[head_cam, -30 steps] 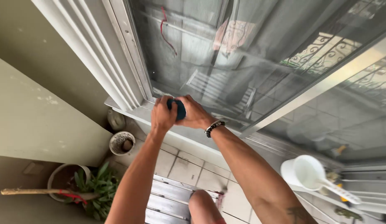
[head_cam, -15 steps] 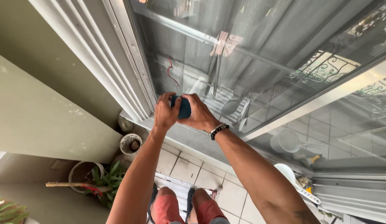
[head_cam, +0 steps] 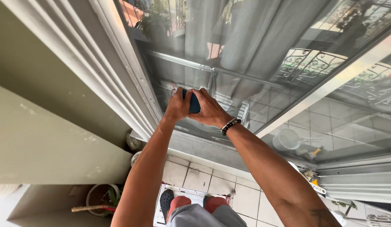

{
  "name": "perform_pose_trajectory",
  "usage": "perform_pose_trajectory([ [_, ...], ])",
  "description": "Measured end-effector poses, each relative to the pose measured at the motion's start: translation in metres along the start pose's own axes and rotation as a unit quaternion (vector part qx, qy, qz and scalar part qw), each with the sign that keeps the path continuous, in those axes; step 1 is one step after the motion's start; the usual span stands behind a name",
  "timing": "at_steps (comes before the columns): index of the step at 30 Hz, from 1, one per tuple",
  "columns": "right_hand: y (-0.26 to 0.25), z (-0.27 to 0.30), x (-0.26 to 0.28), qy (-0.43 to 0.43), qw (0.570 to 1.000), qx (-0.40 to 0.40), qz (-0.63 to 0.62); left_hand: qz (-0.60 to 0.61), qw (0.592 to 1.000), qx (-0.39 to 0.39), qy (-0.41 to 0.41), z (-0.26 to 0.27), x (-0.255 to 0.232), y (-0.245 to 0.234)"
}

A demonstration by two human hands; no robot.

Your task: The recorder cleans a window pane using a sponge and a cloth on a balcony.

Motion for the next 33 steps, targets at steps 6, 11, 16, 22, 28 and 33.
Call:
perform_pose_trajectory([
  [6, -0.030, 0.013, 0.005, -0.051, 0.997, -0.054, 0.020, 0.044, 0.998, 0.041, 0.015, -0.003, -0.048, -0.011],
  [11, -0.081, 0.025, 0.046, -0.004, 0.990, -0.119, 0.080, 0.048, 0.993, 0.103, 0.042, -0.010, -0.132, -0.058],
  [16, -0.134, 0.024, 0.095, -0.050, 0.949, -0.256, 0.176, 0.042, 0.986, 0.062, 0.152, -0.014, -0.208, -0.109],
  [22, -0.143, 0.014, 0.102, -0.001, 0.971, -0.188, 0.145, -0.085, 0.985, 0.095, 0.113, -0.036, -0.206, -0.114],
  [28, -0.138, 0.020, 0.104, 0.035, 0.974, -0.191, 0.118, -0.116, 0.984, 0.075, 0.114, -0.028, -0.206, -0.109],
  [33, -0.155, 0.028, 0.127, 0.007, 0.961, -0.228, 0.154, -0.056, 0.983, 0.012, 0.177, -0.011, -0.233, -0.129],
])
Point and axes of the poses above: each hand's wrist, its own z-axis away from the middle knuckle, its own y-axis out of the palm, x = y × z, the point moved 5 cm from there along -z, towards the middle knuckle, and after that the axes turned 15 degrees about x, right-handed, at the moved point
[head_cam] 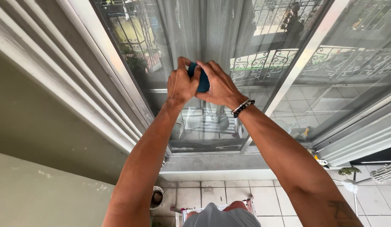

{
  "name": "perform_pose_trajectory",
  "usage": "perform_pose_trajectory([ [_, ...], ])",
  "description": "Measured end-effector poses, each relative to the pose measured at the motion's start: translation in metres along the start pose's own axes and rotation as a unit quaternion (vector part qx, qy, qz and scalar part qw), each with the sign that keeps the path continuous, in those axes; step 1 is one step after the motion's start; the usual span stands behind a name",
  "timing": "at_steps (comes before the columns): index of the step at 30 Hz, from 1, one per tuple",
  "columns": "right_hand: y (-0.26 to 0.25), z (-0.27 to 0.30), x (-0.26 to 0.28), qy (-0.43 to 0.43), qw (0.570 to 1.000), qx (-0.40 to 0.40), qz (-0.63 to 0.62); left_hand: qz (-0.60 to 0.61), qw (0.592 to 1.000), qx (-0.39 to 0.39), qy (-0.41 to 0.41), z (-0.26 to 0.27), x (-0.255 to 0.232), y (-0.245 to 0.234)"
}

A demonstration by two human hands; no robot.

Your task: The recorder cleans a window pane using a sponge and a cloth on a balcony.

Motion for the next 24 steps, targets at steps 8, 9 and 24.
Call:
perform_pose_trajectory([
  [8, -0.043, -0.027, 0.015, -0.001, 0.997, -0.058, 0.047, -0.008, 0.990, -0.111, 0.085, -0.013, -0.035, -0.029],
  [9, -0.045, -0.029, 0.018, 0.010, 0.997, -0.065, 0.044, -0.003, 0.991, -0.112, 0.076, -0.012, -0.037, -0.033],
  [24, -0.066, -0.067, 0.042, -0.023, 0.940, -0.293, 0.174, -0.185, 0.955, -0.125, 0.195, -0.026, -0.047, -0.080],
])
Point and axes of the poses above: each hand's wrist, its own z-axis away from the middle knuckle, its own y-axis out of the palm, x = y × z, the point moved 5 cm from there along -z, towards the middle knuckle, and after that the axes turned 15 degrees about x, right-handed, at the moved point
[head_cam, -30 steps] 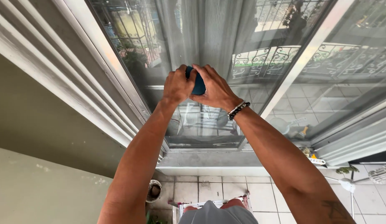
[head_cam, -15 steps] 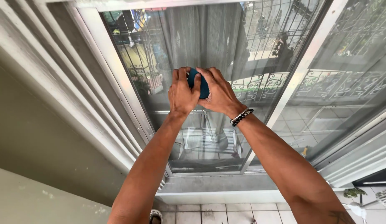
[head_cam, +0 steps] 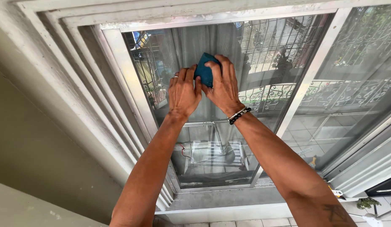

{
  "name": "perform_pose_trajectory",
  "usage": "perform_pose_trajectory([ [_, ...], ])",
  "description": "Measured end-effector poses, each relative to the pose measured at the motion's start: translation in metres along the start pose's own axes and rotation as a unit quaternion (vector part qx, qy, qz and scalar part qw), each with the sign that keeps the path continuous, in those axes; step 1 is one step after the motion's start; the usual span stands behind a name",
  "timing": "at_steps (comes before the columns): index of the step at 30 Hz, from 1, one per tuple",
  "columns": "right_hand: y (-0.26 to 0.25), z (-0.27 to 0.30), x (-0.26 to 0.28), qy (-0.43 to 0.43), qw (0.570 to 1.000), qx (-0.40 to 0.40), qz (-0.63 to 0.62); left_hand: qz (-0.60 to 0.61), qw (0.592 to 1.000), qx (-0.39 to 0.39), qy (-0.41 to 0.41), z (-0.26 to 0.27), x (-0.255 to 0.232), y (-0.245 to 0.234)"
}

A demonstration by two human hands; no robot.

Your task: The recorder cleans a window pane using a sponge and a cloth on a balcony.

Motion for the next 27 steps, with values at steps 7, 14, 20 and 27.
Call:
perform_pose_trajectory([
  [7, 0.004, -0.002, 0.008, -0.007, 1.000, -0.020, 0.008, -0.023, 0.998, -0.017, 0.058, 0.012, 0.015, -0.015],
  [14, 0.010, -0.013, 0.015, -0.002, 1.000, -0.017, -0.005, -0.009, 0.999, -0.026, 0.024, 0.003, 0.026, -0.035],
  [20, 0.013, -0.014, 0.017, -0.012, 1.000, 0.006, 0.013, -0.013, 0.998, -0.050, 0.030, 0.004, 0.030, -0.024],
  [27, 0.026, -0.030, 0.033, -0.040, 0.999, 0.034, 0.009, -0.042, 0.997, -0.070, 0.007, 0.011, 0.031, -0.042],
])
Point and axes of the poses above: each hand's wrist, its own z-axis away from the middle knuckle, its own y-axis out of the palm, x = y × z, the point moved 5 cm from there along -z, towards the middle knuckle, and after that the axes turned 15 degrees about x, right-handed, at the moved point
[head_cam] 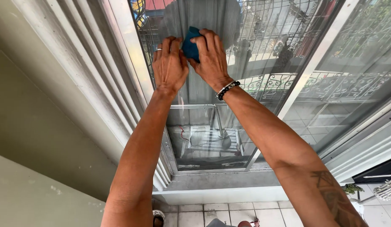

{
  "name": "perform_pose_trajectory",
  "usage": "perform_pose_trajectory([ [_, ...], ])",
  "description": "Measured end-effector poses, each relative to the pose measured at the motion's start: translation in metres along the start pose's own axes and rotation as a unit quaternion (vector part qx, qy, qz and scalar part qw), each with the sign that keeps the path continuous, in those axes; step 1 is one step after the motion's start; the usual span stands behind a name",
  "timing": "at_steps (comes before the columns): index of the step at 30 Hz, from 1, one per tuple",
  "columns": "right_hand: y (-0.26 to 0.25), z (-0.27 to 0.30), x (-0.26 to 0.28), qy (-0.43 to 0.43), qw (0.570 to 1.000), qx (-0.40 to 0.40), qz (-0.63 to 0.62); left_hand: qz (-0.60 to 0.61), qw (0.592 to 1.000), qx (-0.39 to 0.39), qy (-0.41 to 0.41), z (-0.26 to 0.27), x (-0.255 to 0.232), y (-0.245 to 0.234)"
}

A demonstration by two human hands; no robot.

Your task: The recorder cleans a window pane using a sponge and a cloth on a balcony.

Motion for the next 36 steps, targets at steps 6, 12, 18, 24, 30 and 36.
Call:
perform_pose_trajectory([
  [6, 0.016, -0.029, 0.030, -0.080, 0.996, -0.014, 0.036, 0.029, 0.997, -0.005, -0.076, 0.012, 0.034, -0.002],
  [12, -0.007, -0.018, -0.019, -0.055, 0.996, -0.027, 0.058, -0.037, 0.998, -0.036, 0.035, 0.008, 0.031, 0.009],
  [18, -0.052, 0.026, -0.086, 0.041, 0.992, -0.099, 0.061, -0.064, 0.985, 0.020, 0.158, -0.021, -0.026, 0.045],
  [24, -0.084, 0.061, -0.145, 0.136, 0.971, -0.193, 0.029, -0.129, 0.981, 0.016, 0.142, -0.035, -0.025, 0.066],
  [30, -0.037, 0.017, -0.072, 0.058, 0.983, -0.173, 0.031, -0.078, 0.992, -0.012, 0.097, -0.022, 0.018, 0.021],
  [36, 0.026, -0.059, 0.020, -0.009, 0.991, -0.131, 0.021, -0.078, 0.996, 0.000, 0.032, -0.013, 0.062, -0.011],
])
Point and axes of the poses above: each hand's wrist, its own z-axis away from the middle knuckle, its own y-axis out of the palm, x = y × z, the point moved 5 cm from there along -z, towards the middle knuckle, and after that the axes turned 15 degrees about x, right-handed, at the moved point
